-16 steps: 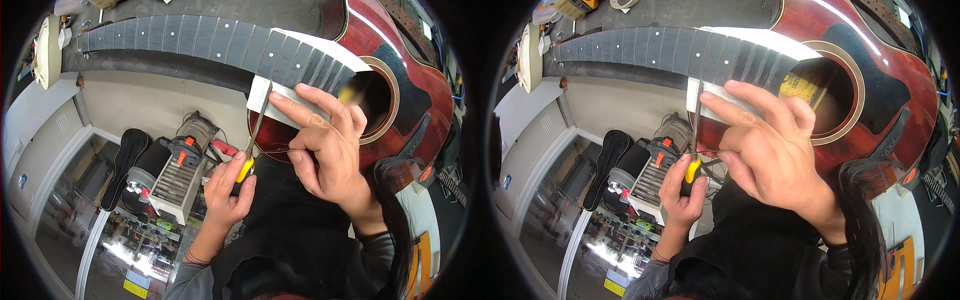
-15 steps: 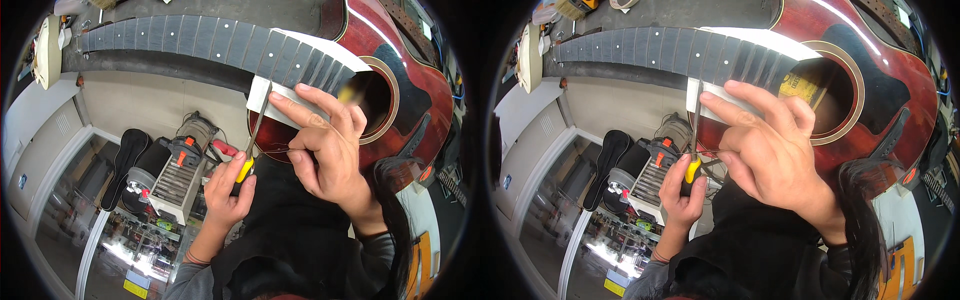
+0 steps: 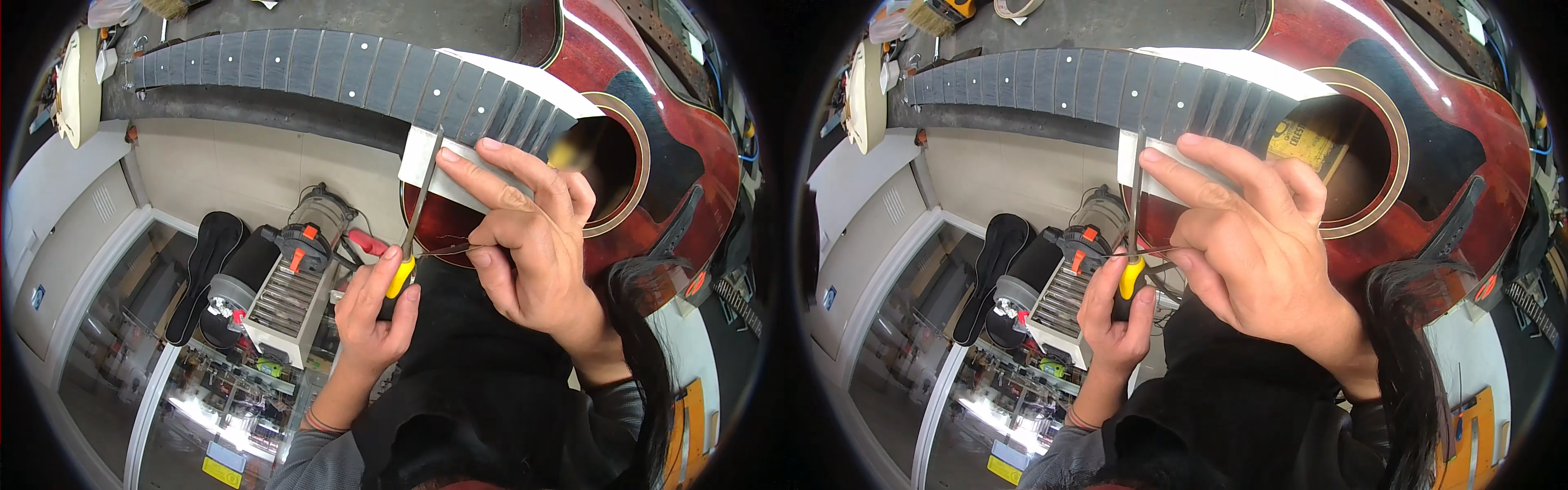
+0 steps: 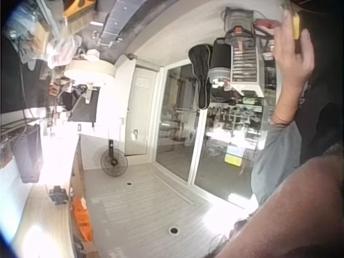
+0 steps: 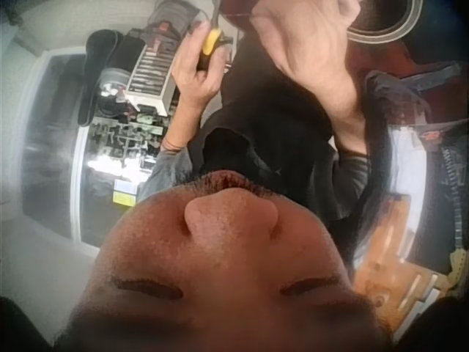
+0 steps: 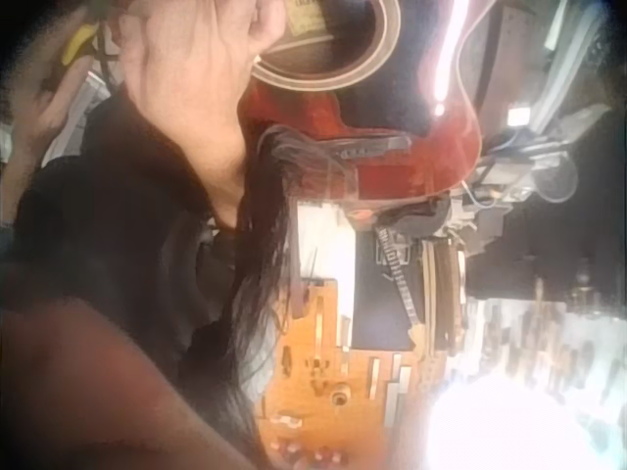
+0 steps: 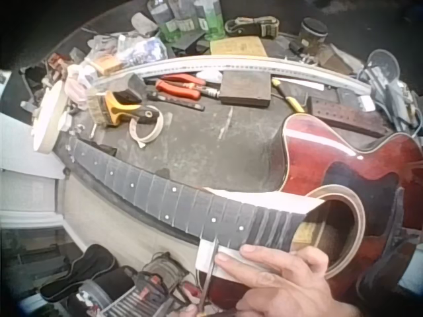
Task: The person uses a utility knife to carefully cut a piece of white paper placed on the guitar fretboard. They then use a small metal tool to scrape and clean the fret slots between the frets, moving methodically along the neck of the guitar.
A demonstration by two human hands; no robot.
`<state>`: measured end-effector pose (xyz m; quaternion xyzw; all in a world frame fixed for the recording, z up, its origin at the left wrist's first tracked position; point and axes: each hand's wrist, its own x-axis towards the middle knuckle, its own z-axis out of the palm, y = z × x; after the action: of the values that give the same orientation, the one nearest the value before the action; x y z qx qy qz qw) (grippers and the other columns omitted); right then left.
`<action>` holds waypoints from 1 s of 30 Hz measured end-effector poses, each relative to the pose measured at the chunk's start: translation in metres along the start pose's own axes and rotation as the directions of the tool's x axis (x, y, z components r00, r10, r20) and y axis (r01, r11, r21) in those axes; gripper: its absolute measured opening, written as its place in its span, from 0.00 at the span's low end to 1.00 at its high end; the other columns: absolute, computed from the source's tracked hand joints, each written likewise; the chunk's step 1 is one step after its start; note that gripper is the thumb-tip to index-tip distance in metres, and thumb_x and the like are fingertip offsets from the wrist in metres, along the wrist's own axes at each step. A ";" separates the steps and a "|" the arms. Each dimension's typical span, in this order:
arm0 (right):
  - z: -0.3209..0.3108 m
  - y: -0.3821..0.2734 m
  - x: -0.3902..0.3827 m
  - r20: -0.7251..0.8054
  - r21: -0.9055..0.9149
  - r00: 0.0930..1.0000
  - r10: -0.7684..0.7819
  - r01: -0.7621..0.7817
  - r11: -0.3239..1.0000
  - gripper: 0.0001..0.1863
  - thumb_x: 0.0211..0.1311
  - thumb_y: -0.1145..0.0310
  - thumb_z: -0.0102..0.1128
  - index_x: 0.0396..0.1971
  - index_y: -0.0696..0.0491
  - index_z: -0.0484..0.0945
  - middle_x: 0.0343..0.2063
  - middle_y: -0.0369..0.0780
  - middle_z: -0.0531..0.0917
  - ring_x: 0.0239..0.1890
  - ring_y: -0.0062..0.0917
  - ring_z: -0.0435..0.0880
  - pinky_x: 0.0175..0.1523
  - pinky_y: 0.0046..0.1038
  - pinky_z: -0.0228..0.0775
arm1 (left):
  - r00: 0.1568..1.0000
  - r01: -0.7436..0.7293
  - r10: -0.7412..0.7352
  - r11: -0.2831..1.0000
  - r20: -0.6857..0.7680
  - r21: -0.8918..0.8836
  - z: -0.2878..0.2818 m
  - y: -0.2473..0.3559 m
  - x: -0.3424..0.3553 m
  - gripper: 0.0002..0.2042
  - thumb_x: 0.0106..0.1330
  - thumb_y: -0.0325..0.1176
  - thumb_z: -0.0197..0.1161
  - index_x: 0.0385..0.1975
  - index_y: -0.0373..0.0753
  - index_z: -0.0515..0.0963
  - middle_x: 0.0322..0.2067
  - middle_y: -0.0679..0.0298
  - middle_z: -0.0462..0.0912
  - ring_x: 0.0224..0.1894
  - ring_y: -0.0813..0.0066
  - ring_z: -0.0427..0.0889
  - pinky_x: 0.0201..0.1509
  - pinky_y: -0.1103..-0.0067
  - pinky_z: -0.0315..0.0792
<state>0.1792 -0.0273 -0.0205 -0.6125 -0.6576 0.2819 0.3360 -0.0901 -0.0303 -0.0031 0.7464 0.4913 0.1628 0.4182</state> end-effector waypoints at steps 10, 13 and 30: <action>-0.008 0.004 0.000 -0.028 0.078 0.999 -0.024 0.026 0.997 0.06 0.78 0.73 0.65 0.47 0.48 0.76 0.65 0.47 0.93 0.71 0.42 0.83 0.68 0.44 0.59 | 0.999 0.010 -0.011 0.999 -0.048 -0.038 -0.002 -0.006 -0.015 0.32 0.71 0.17 0.75 0.76 0.24 0.79 0.70 0.38 0.87 0.66 0.53 0.92 0.73 0.65 0.83; -0.011 0.011 -0.004 -0.145 0.367 0.984 0.098 -0.039 0.930 0.04 0.85 0.72 0.60 0.51 0.51 0.74 0.54 0.45 0.89 0.56 0.34 0.80 0.61 0.37 0.65 | 0.998 0.037 -0.039 0.998 -0.043 -0.053 -0.003 -0.005 -0.013 0.32 0.72 0.18 0.74 0.78 0.23 0.77 0.69 0.41 0.88 0.63 0.59 0.92 0.71 0.68 0.83; -0.025 0.013 -0.010 -0.228 0.772 0.817 0.530 -0.181 0.610 0.11 0.93 0.70 0.59 0.66 0.53 0.74 0.55 0.39 0.78 0.44 0.15 0.74 0.47 0.21 0.68 | 1.000 0.010 -0.011 0.998 -0.011 -0.069 0.002 -0.007 -0.019 0.32 0.69 0.18 0.76 0.75 0.23 0.80 0.68 0.38 0.89 0.65 0.50 0.93 0.73 0.64 0.83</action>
<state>0.2074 -0.0373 -0.0167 -0.5982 -0.2607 0.4345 0.6209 -0.1017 -0.0464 -0.0070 0.7280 0.4916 0.1818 0.4420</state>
